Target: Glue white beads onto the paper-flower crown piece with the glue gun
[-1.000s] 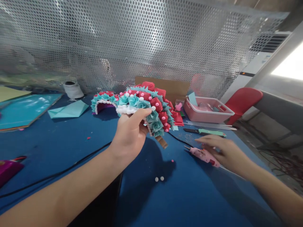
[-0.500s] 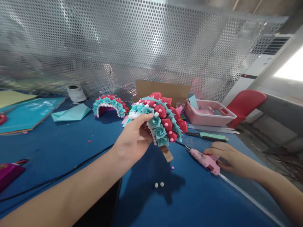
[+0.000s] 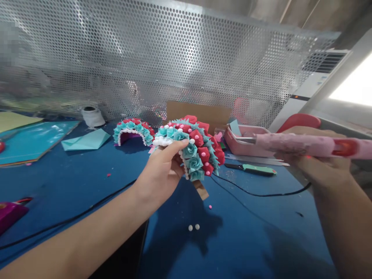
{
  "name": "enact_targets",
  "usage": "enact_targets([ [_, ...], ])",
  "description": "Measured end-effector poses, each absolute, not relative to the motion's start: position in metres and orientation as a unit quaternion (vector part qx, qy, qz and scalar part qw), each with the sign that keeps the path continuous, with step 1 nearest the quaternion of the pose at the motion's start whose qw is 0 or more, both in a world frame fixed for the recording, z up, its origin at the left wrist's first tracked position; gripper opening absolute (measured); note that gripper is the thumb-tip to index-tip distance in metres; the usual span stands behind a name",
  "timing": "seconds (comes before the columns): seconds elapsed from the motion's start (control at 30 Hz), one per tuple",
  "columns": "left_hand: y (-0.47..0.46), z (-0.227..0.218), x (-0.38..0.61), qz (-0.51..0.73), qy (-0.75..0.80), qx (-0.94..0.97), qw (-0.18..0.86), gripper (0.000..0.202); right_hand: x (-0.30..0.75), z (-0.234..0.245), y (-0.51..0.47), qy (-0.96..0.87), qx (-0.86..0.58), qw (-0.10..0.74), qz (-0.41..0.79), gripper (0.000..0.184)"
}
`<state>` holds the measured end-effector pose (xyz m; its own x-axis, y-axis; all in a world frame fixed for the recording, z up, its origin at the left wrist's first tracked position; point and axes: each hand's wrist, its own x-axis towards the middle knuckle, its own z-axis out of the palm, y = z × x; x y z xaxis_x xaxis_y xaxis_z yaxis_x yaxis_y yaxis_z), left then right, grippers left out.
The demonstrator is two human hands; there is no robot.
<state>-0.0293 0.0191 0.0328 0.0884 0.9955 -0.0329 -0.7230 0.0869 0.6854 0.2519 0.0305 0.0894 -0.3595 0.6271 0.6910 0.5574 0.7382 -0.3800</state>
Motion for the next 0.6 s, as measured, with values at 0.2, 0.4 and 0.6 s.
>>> enact_targets([
  [0.2,0.012,0.036,-0.028,0.622,0.269,0.322,0.661,0.014,0.214,0.08,0.035,-0.79,-0.355,0.479,0.144,0.01],
  [0.4,0.005,0.04,-0.026,0.614,0.297,0.348,0.643,0.016,0.217,0.072,0.039,-0.796,-0.354,0.442,0.213,0.013],
  [0.6,0.0,0.041,-0.022,0.598,0.328,0.345,0.644,0.02,0.22,0.068,0.039,-0.804,-0.355,0.417,0.233,0.016],
])
